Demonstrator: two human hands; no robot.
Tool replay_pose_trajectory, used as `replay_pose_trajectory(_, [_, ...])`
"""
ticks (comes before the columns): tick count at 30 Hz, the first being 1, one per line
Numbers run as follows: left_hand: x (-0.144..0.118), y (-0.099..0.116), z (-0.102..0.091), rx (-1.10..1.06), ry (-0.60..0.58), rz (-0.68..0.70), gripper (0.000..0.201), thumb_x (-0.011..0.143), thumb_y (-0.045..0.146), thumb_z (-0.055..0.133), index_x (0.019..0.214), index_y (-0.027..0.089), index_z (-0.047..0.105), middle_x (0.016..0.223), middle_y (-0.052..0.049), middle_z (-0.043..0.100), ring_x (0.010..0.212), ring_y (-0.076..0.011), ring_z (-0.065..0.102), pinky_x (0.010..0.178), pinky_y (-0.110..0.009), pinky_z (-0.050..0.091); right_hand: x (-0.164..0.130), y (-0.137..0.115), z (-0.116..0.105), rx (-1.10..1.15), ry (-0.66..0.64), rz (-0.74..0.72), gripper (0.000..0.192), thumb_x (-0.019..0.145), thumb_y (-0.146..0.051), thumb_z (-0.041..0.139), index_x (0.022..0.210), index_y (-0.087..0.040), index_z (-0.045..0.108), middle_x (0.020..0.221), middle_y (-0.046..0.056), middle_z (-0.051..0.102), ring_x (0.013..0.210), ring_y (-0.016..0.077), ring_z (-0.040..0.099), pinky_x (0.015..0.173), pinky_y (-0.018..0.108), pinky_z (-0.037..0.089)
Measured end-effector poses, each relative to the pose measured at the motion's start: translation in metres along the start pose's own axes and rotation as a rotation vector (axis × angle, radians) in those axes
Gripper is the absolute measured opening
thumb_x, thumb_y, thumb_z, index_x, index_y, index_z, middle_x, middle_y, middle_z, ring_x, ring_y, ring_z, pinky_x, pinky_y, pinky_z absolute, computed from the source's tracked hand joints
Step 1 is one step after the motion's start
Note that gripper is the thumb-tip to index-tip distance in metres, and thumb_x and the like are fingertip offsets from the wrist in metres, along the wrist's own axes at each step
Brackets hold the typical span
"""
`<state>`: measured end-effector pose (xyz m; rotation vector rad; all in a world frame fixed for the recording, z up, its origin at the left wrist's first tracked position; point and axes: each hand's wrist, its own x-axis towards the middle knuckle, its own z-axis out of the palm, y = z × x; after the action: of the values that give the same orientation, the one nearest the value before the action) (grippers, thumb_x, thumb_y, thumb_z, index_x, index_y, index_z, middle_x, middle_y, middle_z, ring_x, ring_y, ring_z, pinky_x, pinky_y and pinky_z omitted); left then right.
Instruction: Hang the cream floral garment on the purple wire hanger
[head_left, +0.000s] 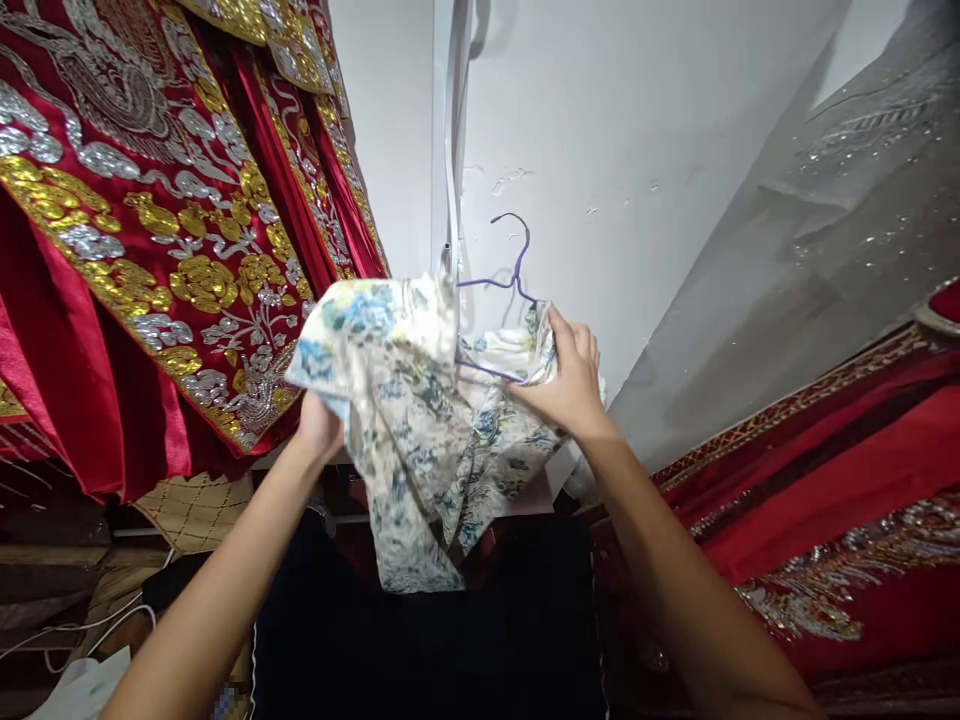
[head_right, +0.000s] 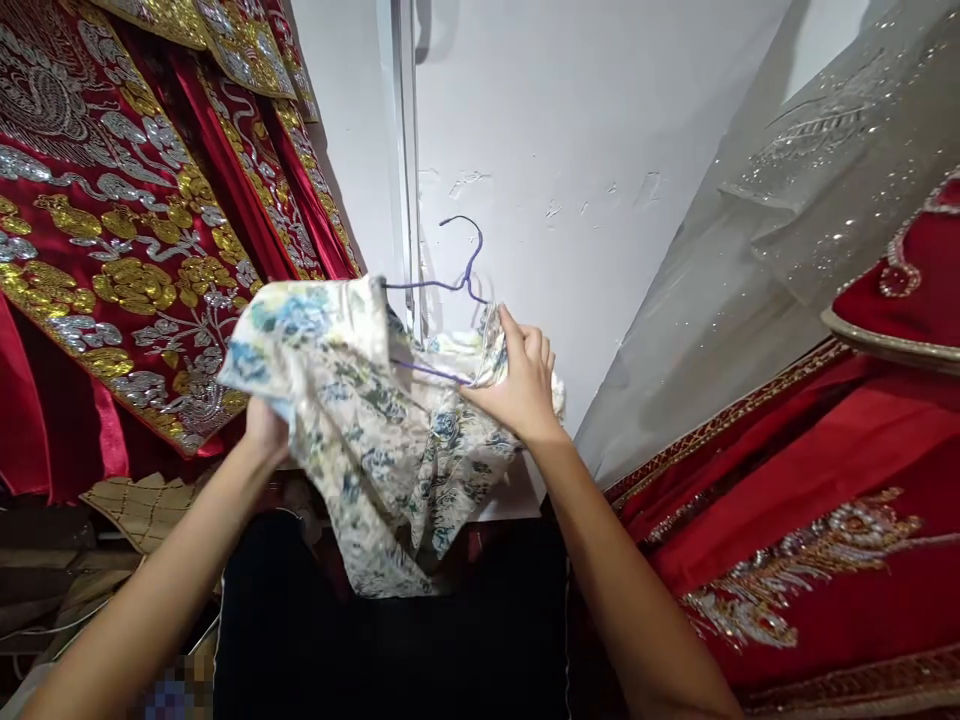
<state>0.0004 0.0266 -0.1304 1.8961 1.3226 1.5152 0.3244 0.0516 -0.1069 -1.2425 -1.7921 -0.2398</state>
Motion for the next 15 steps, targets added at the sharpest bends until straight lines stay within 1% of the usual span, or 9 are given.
replay_pose_trajectory(2, [-0.029, -0.028, 0.018, -0.211, 0.018, -0.183, 0.085, 0.095, 0.074, 0.004, 0.142, 0.022, 0.052, 0.135, -0.014, 0.066, 0.128, -0.0303, 0.062, 0.108, -0.055, 0.05, 0.012, -0.004, -0.004, -0.027, -0.016, -0.019, 0.113, 0.069, -0.059, 0.08, 0.162, -0.031, 0.021, 0.129, 0.016, 0.047, 0.126, 0.0463, 0.044, 0.104, 0.066, 0.036])
replay_pose_trajectory(3, [-0.047, -0.04, 0.03, -0.343, 0.026, -0.303, 0.087, 0.092, 0.08, 0.01, 0.142, 0.023, 0.052, 0.139, -0.013, 0.064, 0.135, -0.0309, 0.056, 0.113, -0.054, 0.046, 0.016, -0.009, -0.004, -0.031, -0.036, -0.037, 0.114, 0.069, -0.061, 0.08, 0.162, -0.031, 0.021, 0.129, 0.016, 0.047, 0.126, 0.0467, 0.044, 0.104, 0.066, 0.035])
replay_pose_trajectory(5, [-0.083, -0.06, 0.056, -0.501, 0.058, -0.517, 0.089, 0.082, 0.088, 0.036, 0.141, 0.024, 0.054, 0.148, -0.009, 0.057, 0.148, -0.0312, 0.04, 0.123, -0.05, 0.034, 0.019, -0.023, -0.003, -0.03, -0.096, -0.088, 0.117, 0.067, -0.064, 0.08, 0.162, -0.031, 0.021, 0.131, 0.016, 0.046, 0.127, 0.0474, 0.042, 0.106, 0.065, 0.034])
replay_pose_trajectory(7, [-0.115, -0.072, 0.077, -0.491, 0.096, -0.587, 0.084, 0.077, 0.079, 0.061, 0.142, 0.026, 0.053, 0.155, -0.005, 0.05, 0.155, -0.0283, 0.025, 0.129, -0.042, 0.02, 0.015, -0.036, -0.004, -0.027, -0.158, -0.139, 0.12, 0.065, -0.064, 0.082, 0.163, -0.031, 0.021, 0.137, 0.016, 0.044, 0.131, 0.0477, 0.04, 0.109, 0.065, 0.031])
replay_pose_trajectory(8, [-0.127, -0.076, 0.084, -0.497, 0.122, -0.609, 0.083, 0.077, 0.074, 0.067, 0.144, 0.028, 0.051, 0.158, -0.004, 0.047, 0.156, -0.027, 0.021, 0.13, -0.04, 0.018, 0.011, -0.042, -0.006, -0.019, -0.184, -0.152, 0.119, 0.065, -0.063, 0.083, 0.162, -0.032, 0.022, 0.141, 0.016, 0.042, 0.133, 0.0475, 0.038, 0.111, 0.065, 0.03])
replay_pose_trajectory(10, [-0.144, -0.079, 0.093, -0.566, 0.184, -0.664, 0.082, 0.08, 0.068, 0.069, 0.149, 0.031, 0.045, 0.16, -0.002, 0.042, 0.155, -0.0262, 0.024, 0.129, -0.038, 0.021, -0.004, -0.049, -0.013, 0.035, -0.216, -0.15, 0.112, 0.067, -0.061, 0.082, 0.16, -0.035, 0.026, 0.15, 0.013, 0.038, 0.14, 0.0459, 0.033, 0.114, 0.064, 0.029])
replay_pose_trajectory(12, [-0.155, -0.078, 0.096, -0.655, 0.226, -0.739, 0.082, 0.082, 0.067, 0.066, 0.152, 0.031, 0.041, 0.161, -0.004, 0.042, 0.153, -0.0279, 0.031, 0.127, -0.04, 0.027, -0.025, -0.051, -0.017, 0.147, -0.167, -0.093, 0.095, 0.074, -0.059, 0.077, 0.156, -0.036, 0.036, 0.154, 0.009, 0.039, 0.143, 0.0421, 0.032, 0.115, 0.06, 0.032])
replay_pose_trajectory(13, [-0.158, -0.076, 0.097, -0.68, 0.241, -0.78, 0.082, 0.083, 0.066, 0.066, 0.153, 0.031, 0.04, 0.16, -0.005, 0.043, 0.152, -0.0289, 0.033, 0.126, -0.042, 0.028, -0.039, -0.052, -0.016, 0.218, -0.101, -0.033, 0.079, 0.079, -0.058, 0.073, 0.15, -0.035, 0.045, 0.149, 0.009, 0.045, 0.14, 0.0394, 0.038, 0.113, 0.058, 0.036])
replay_pose_trajectory(15, [-0.164, -0.071, 0.1, -0.685, 0.258, -0.849, 0.083, 0.082, 0.066, 0.067, 0.152, 0.03, 0.042, 0.158, -0.006, 0.046, 0.152, -0.03, 0.033, 0.127, -0.044, 0.026, -0.071, -0.055, -0.003, 0.369, 0.026, 0.157, 0.043, 0.088, -0.055, 0.063, 0.124, -0.031, 0.063, 0.124, 0.009, 0.062, 0.121, 0.034, 0.056, 0.102, 0.051, 0.047])
